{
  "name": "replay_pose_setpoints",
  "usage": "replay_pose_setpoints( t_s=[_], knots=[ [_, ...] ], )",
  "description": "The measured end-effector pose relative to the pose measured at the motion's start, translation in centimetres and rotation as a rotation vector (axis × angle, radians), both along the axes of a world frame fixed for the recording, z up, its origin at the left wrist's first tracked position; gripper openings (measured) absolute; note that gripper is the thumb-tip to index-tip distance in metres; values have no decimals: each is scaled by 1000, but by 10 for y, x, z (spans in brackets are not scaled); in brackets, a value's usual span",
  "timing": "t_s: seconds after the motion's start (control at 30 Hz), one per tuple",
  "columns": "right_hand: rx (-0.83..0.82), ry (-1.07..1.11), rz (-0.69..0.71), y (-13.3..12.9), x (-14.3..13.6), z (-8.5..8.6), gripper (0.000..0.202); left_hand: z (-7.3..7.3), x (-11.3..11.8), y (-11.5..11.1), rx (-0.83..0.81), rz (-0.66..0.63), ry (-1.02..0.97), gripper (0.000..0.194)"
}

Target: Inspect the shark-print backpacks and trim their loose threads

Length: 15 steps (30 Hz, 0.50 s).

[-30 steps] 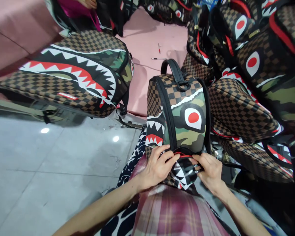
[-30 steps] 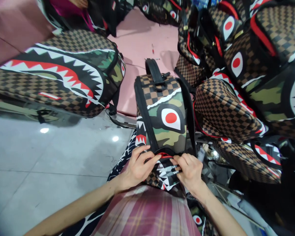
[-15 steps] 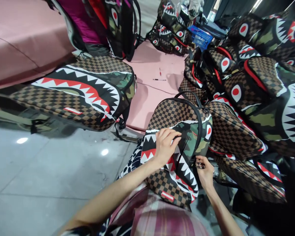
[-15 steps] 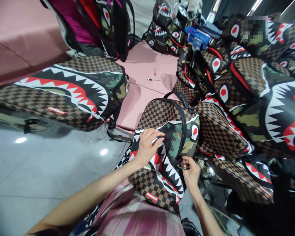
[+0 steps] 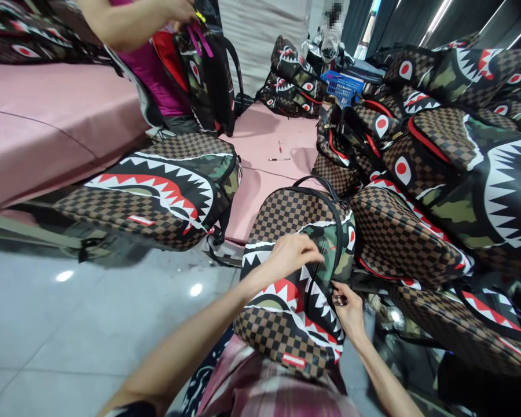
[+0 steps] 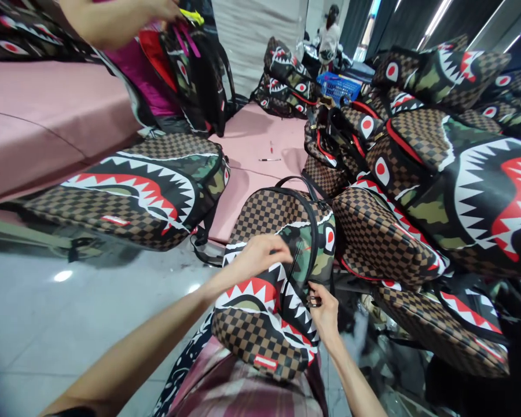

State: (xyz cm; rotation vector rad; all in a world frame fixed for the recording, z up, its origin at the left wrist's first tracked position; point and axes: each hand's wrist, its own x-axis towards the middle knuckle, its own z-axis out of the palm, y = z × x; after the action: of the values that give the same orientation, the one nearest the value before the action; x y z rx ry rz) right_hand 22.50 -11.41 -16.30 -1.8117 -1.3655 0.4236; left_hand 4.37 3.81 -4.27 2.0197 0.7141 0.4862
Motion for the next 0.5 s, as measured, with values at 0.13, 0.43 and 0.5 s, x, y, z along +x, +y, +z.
replay_pose_setpoints(
  t_s=[0.13,0.43,0.5],
  knots=[
    [34,15,39,3,-3,-4,29,-26,43,-6,329,368,-38,16],
    [67,2,50,0,-4,0,30,-37,47,14,-96,467,-241,22],
    [67,5,61,-1,-3,-1,30,-34,32,23,-116,504,-228,36]
  ],
)
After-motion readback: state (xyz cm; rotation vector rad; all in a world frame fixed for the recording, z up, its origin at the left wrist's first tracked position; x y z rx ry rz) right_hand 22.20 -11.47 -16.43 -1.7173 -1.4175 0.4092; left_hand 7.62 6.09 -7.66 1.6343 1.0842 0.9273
